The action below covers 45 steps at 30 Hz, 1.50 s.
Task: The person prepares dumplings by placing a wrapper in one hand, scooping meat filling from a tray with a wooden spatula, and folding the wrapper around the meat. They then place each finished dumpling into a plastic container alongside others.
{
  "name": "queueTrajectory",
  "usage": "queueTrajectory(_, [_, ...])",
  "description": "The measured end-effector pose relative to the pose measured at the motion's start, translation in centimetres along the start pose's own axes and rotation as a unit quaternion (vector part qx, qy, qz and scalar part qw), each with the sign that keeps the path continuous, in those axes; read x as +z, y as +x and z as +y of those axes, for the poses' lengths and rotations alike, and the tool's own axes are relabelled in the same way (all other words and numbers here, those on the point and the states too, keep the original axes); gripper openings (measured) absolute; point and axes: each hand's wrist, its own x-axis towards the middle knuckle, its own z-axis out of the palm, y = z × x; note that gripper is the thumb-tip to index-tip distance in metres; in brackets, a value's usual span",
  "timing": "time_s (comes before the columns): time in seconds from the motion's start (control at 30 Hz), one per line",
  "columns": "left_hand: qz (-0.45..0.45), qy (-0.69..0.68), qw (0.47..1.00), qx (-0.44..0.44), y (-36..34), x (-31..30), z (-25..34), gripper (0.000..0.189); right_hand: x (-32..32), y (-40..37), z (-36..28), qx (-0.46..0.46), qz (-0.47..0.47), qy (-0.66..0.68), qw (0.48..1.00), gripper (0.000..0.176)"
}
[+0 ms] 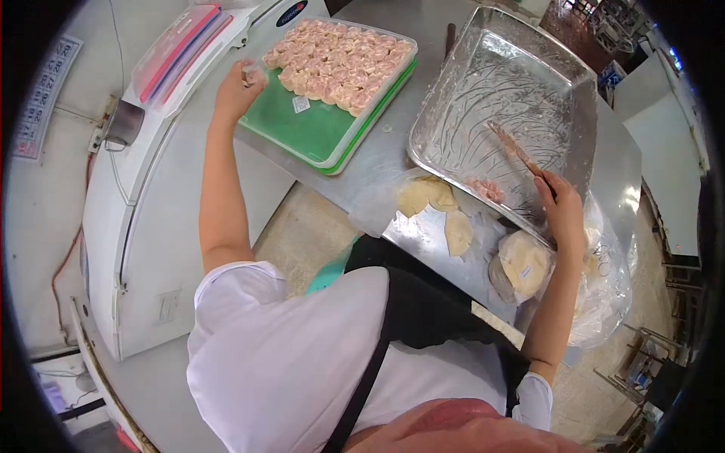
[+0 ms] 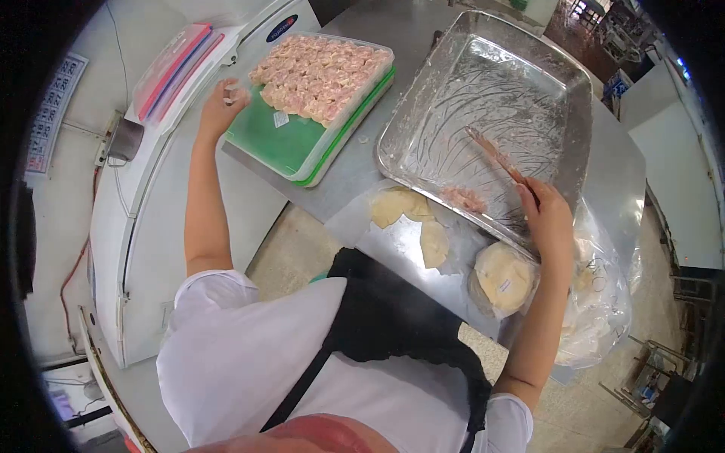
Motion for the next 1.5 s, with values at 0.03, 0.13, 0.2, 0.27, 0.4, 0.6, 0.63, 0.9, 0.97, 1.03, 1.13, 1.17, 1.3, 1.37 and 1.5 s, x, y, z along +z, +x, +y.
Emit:
queueTrajectory(0.03, [-0.002,0.005,1.000,0.000,0.3,0.6,-0.3,0.061,0.0,0.0,0.0,0.001,-0.002,0.005,1.000,0.031])
queueTrajectory(0.13, [0.012,0.074,0.997,-0.009,1.1,2.0,0.1,0.073,0.1,-0.2,0.1,0.011,-0.007,0.007,1.000,0.031])
queueTrajectory(0.2, [-0.052,0.045,0.997,-0.033,1.5,2.6,1.1,0.077,0.1,0.0,0.1,0.018,-0.018,-0.003,1.000,0.031])
queueTrajectory(0.27, [-0.060,0.053,0.997,-0.016,1.7,2.9,0.8,0.080,-0.1,0.0,-0.2,0.025,-0.018,0.001,1.000,0.031])
queueTrajectory(0.4, [-0.069,0.061,0.996,-0.005,2.6,3.6,0.3,0.083,0.2,0.2,0.1,0.038,-0.014,-0.011,0.999,0.031])
queueTrajectory(0.6, [-0.068,0.038,0.994,0.077,1.6,2.6,1.7,0.074,0.0,0.0,0.0,0.010,0.026,-0.025,0.999,0.031])
queueTrajectory(0.63, [-0.071,0.029,0.993,0.087,0.8,2.1,3.1,0.074,0.3,0.0,0.6,-0.011,0.044,-0.019,0.999,0.031])
queueTrajectory(0.9, [-0.023,-0.183,0.898,0.400,-11.7,3.5,19.7,0.026,-0.7,-1.2,-0.8,-0.019,0.165,0.017,0.986,0.025])
queueTrajectory(0.97, [-0.102,-0.265,0.834,0.472,-15.1,6.8,22.4,0.020,-1.1,-2.1,-1.3,-0.023,0.165,0.040,0.985,0.026])
queueTrajectory(1.03, [-0.155,-0.283,0.812,0.486,-17.2,8.9,24.5,0.020,-2.0,-3.4,-2.4,-0.016,0.156,0.034,0.987,0.026])
queueTrajectory(1.13, [-0.273,-0.261,0.805,0.457,-18.8,10.9,24.9,0.020,-2.9,-5.7,-2.8,0.005,0.136,0.037,0.990,0.026])
queueTrajectory(1.17, [-0.257,-0.258,0.810,0.459,-18.6,11.4,24.8,0.020,-3.5,-6.3,-3.0,-0.015,0.155,0.022,0.988,0.025])
queueTrajectory(1.3, [-0.199,-0.249,0.853,0.413,-18.0,11.2,23.5,0.018,-7.2,-8.1,-3.4,-0.002,0.093,-0.088,0.992,0.022])
queueTrajectory(1.37, [-0.206,-0.226,0.869,0.389,-18.0,10.4,23.8,0.018,-8.5,-8.3,-3.5,0.013,0.023,-0.156,0.987,0.022])
queueTrajectory(1.5, [-0.247,-0.236,0.862,0.373,-19.3,10.5,24.4,0.019,-9.3,-8.4,-4.0,-0.021,0.040,-0.123,0.991,0.024])
